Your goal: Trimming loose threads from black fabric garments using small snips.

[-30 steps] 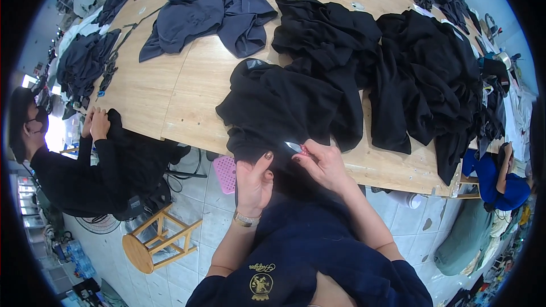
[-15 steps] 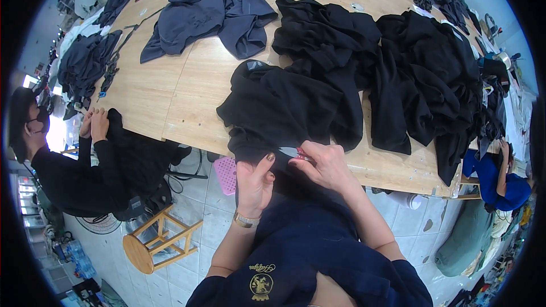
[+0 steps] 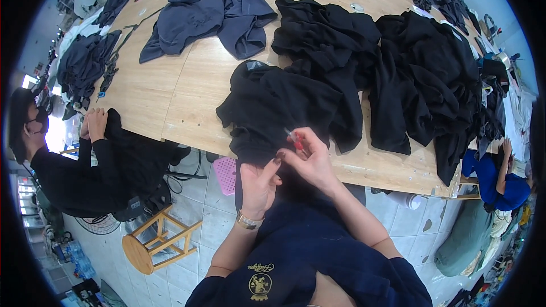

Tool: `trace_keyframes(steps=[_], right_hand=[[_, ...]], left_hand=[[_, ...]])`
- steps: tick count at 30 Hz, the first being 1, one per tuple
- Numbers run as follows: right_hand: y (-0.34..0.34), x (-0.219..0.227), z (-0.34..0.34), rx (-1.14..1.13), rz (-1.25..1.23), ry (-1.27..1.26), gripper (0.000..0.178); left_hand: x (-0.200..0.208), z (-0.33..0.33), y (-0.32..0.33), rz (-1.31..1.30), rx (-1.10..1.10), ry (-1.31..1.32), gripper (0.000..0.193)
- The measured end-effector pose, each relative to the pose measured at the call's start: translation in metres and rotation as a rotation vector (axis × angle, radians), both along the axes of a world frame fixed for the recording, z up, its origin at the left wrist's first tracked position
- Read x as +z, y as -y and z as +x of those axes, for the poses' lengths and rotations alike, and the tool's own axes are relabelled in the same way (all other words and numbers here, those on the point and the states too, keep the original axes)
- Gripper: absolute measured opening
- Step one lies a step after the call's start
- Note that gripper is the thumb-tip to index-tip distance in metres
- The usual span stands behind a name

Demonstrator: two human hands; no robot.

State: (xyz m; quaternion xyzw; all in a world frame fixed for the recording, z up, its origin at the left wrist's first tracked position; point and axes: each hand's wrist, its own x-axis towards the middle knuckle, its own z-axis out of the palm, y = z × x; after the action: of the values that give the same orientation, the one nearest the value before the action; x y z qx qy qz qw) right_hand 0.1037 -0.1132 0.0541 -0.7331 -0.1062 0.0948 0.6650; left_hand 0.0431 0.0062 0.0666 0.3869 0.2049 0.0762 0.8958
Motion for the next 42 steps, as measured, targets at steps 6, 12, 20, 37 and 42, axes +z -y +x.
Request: trace_keyframes(steps=[6,12,20,37,42], right_hand=[[0.008,-0.024,0.013,-0.155,0.327,-0.340,0.022],[0.011,-0.025,-0.001,0.052,0.239,-0.412,0.015],[0.020,-0.027,0.000,0.014,0.208,-0.307,0.018],[0.010,-0.038,-0.015,-0.121,0.257,-0.279,0.028],[0.009,-0.034,-0.033,0.042,0.075,-0.039,0.020]], left_hand=[[-0.007,-0.006,0.000,0.008,0.001,-0.003,0.023],[-0.024,-0.019,0.003,0.021,-0.125,0.003,0.018],[-0.040,-0.036,-0.006,-0.329,-0.124,-0.128,0.011],[-0.044,-0.042,-0.010,-0.589,-0.082,-0.179,0.018],[-0.031,-0.036,-0.004,-0.508,-0.071,-0.163,0.020]])
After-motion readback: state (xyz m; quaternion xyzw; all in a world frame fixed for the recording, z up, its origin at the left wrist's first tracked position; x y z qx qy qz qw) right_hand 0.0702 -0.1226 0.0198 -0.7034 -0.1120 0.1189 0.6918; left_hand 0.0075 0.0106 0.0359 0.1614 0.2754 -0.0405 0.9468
